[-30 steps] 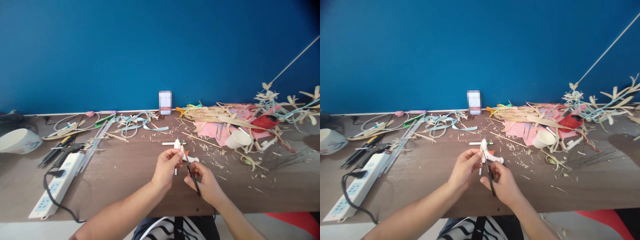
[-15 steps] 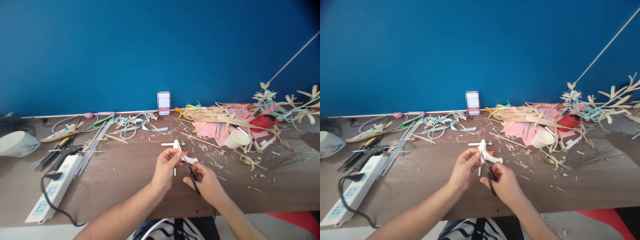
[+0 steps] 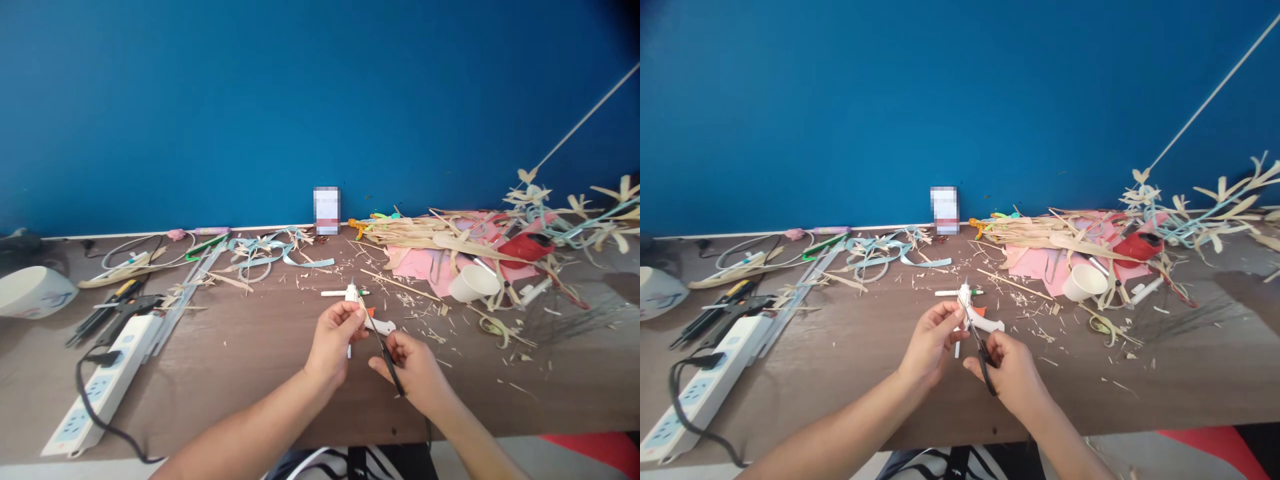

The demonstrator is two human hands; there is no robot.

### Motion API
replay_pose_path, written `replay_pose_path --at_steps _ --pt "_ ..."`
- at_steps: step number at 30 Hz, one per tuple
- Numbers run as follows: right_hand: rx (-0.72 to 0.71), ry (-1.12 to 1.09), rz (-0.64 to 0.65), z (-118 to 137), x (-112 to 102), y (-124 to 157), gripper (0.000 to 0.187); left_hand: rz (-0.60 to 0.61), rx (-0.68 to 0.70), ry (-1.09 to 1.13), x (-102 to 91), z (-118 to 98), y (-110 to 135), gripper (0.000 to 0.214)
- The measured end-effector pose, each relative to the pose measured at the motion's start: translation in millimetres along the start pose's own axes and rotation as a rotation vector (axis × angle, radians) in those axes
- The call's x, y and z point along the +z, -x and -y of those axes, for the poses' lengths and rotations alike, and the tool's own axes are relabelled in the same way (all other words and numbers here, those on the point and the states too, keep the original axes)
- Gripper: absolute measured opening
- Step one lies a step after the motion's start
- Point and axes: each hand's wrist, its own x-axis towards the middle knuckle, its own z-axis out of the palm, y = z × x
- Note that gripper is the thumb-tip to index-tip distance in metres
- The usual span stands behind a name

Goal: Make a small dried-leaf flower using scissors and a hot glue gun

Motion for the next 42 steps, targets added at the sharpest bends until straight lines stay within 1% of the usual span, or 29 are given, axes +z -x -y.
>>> replay_pose_path --at_steps 7,14,16,18,22,32,42 --pt "-0.003 -0.007 -0.035 -3 0 1 0.034 0.024 -0.01 -0.003 2.4 1 -3 0.016" --pt "0.036 -0.02 -0.04 -1 -4 1 0.036 0.035 -0.029 -0.006 3.4 0 -4 0.015" --pt "0.056 -0.046 -0.023 0 -6 1 0.036 0.038 -0.034 -0.007 3.8 -2 -4 0.015" --pt "0.071 -0.111 0.02 1 -8 1 0.035 0.044 -0.038 -0.008 4.4 -4 -3 0.014" --pt "0.041 -0.213 0.091 1 -11 3 0.028 0.047 -0.047 -0.021 6.6 -5 -2 0.014" --pt "0.084 -0.306 0.113 4 -10 4 0.03 0.051 -0.08 -0.049 12.6 -5 0 0.017" --pt "0.142 -0.307 0.049 14 -11 6 0.033 0.07 -0.087 -0.036 16.2 -5 0 0.016"
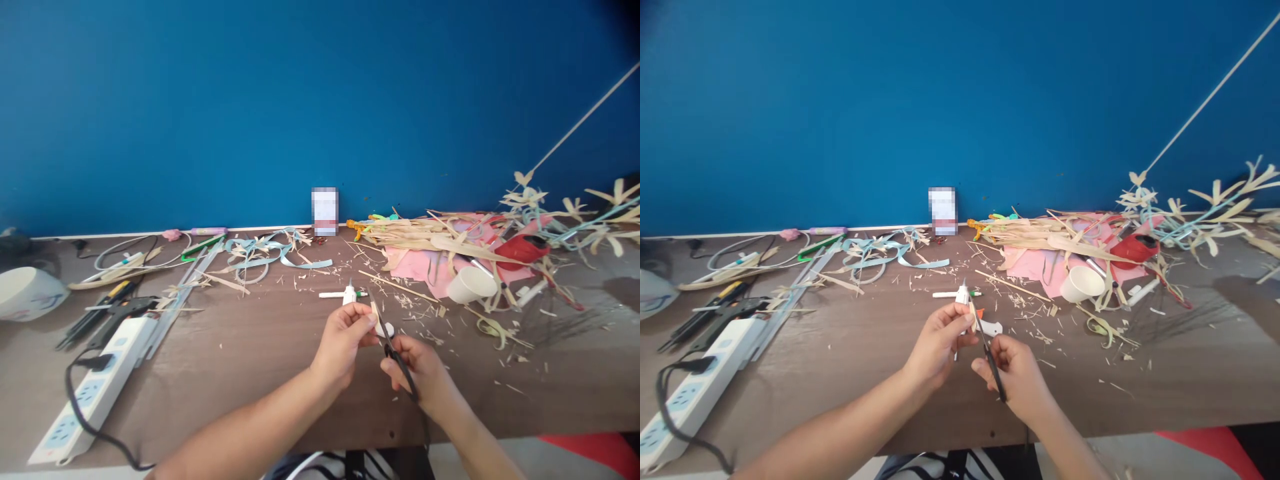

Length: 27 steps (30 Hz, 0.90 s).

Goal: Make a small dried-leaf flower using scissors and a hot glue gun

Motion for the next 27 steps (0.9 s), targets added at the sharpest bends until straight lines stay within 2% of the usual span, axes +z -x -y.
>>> replay_pose_path --at_steps 7,13,17,20,24,27 --pt "0.019 0.033 -0.04 5 0 2 0.035 0.015 -0.016 0.026 -0.5 2 -1 0.016" --pt "-0.025 0.167 -0.096 -7 -10 1 0.032 0.007 -0.035 0.01 -6.3 2 -3 0.017" --pt "-0.09 0.509 -0.261 -22 -40 2 0.033 0.012 -0.031 -0.004 -14.9 -5 -5 0.018" --pt "-0.017 0.828 -0.423 -33 -72 6 0.033 0.015 -0.05 -0.022 -22.5 -10 -7 0.018" --pt "0.171 1.028 -0.47 -48 -106 13 0.036 0.016 -0.07 -0.065 -32.7 -13 -14 0.021" --pt "0.203 1.083 -0.483 -58 -120 14 0.036 0.007 -0.049 -0.071 -41.2 -12 -22 0.022"
